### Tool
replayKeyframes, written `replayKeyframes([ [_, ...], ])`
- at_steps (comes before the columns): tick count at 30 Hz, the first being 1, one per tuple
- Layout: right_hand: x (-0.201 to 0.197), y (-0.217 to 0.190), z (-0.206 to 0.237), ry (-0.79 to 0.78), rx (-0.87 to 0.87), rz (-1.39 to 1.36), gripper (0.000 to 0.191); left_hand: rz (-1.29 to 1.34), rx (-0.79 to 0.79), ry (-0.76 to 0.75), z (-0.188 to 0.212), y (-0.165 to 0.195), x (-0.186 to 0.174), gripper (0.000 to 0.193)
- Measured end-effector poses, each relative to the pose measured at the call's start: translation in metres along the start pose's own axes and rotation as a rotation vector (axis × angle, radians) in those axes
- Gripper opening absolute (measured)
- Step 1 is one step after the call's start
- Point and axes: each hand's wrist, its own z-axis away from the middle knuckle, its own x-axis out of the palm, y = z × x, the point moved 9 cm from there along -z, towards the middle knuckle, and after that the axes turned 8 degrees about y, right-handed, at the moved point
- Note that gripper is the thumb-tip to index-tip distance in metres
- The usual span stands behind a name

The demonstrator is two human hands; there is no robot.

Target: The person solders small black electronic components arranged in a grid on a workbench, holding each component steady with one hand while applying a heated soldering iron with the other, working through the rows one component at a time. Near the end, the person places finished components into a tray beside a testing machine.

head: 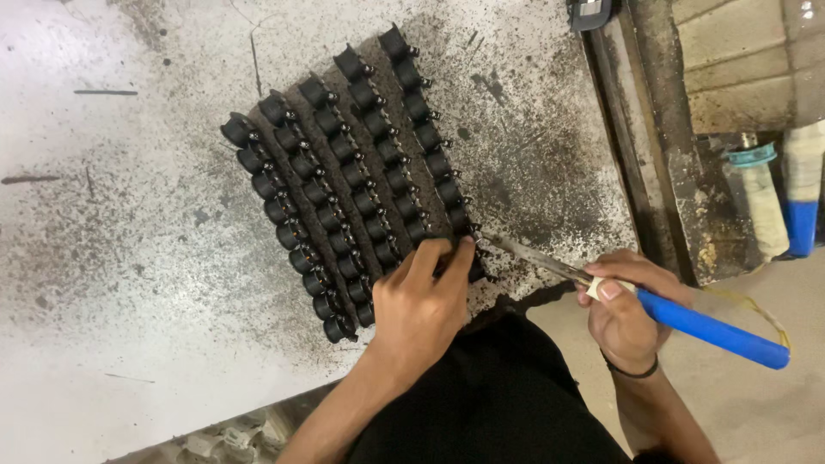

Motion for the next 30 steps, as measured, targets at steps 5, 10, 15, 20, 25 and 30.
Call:
replayKeyframes([
  [5, 0.004, -0.004, 0.000, -0.042, -0.025, 0.007, 0.024, 0.027, 0.012, -0.002, -0.005, 0.000, 0.002, 0.026],
  [10, 0.005, 0.001, 0.000, 0.001, 0.049, -0.031, 0.022, 0.014, -0.002, -0.011, -0.005, 0.001, 0.002, 0.024],
  [15, 0.007, -0.003, 0.004, 0.011, 0.017, -0.028, 0.022, -0.098, 0.069, -0.086, -0.002, 0.011, 0.008, 0.038],
  [20, 0.010, -0.017, 0.003, -0.001, -0.101, 0.045, 0.024, 0.036, 0.013, -0.069, -0.007, 0.003, 0.004, 0.038],
  [25, 0.008, -0.020, 0.003, 0.045, -0.128, 0.016, 0.023, 0.134, -0.030, 0.040, -0.006, -0.004, -0.002, 0.021],
  [30, 0.011, -0.016, 0.003, 0.013, -0.109, 0.028, 0.023, 0.125, -0.037, 0.002, -0.007, -0.007, 0.000, 0.023],
])
